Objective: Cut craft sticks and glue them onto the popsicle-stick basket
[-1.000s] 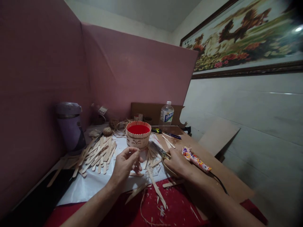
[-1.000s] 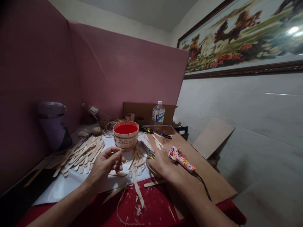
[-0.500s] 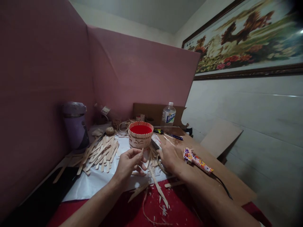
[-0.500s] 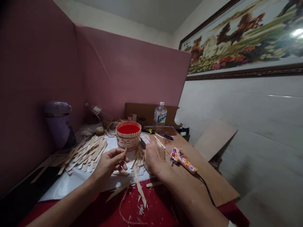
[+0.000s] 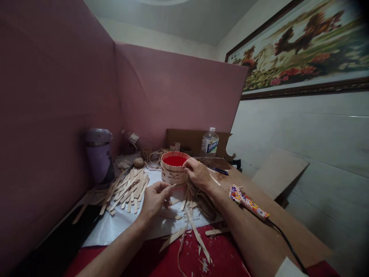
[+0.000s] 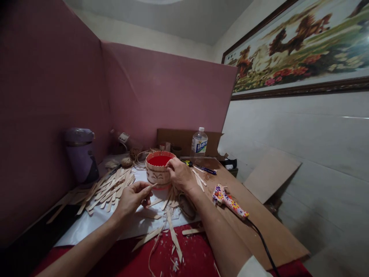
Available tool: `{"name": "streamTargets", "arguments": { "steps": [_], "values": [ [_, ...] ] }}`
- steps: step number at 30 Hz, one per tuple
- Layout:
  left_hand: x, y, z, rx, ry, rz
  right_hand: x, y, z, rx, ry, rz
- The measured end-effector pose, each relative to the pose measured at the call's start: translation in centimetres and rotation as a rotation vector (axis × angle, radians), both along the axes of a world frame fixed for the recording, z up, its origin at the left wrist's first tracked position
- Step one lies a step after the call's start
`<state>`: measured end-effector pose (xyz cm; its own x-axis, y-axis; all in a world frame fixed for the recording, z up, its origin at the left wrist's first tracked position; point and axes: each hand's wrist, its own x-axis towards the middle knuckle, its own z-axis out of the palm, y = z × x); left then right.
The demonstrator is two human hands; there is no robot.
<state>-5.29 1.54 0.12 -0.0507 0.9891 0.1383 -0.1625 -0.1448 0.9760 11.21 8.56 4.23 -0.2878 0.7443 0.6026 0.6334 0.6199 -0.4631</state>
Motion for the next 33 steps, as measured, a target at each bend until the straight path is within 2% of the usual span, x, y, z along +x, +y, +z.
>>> {"name": "streamTargets", "arguments": {
  "steps": [7,15,17,21,23,28,33],
  "values": [
    [-0.3,-0.3,1.2,0.086,0.01,0.162,0.7,0.5,0.2,-0.091,0.3,0.039],
    [-0.3,-1.3,2.1,0.155,-0.002,0.12,1.2,0.6,-0.2,-0.292,0.58,0.115],
    [-0.3,-1.5,2.2,0.168,0.019,0.112,1.2,0.3,-0.1,-0.32,0.608,0.128],
    [-0.4,-1.7,2.5,0.214,0.062,0.201,1.2,0.0,-0.2,-0.341,0.642,0.128],
    [-0.4,-1.8,2.6,0.182,0.046,0.219,1.2,-0.1,-0.3,-0.339,0.652,0.122],
    [-0.6,-1.9,3.0,0.093,-0.046,0.111,1.1,-0.5,-0.4,-0.309,0.651,0.113],
    [-1.0,-1.9,3.7,0.09,0.05,0.095,0.7,-1.4,0.1,-0.287,0.618,0.126]
  ]
}}
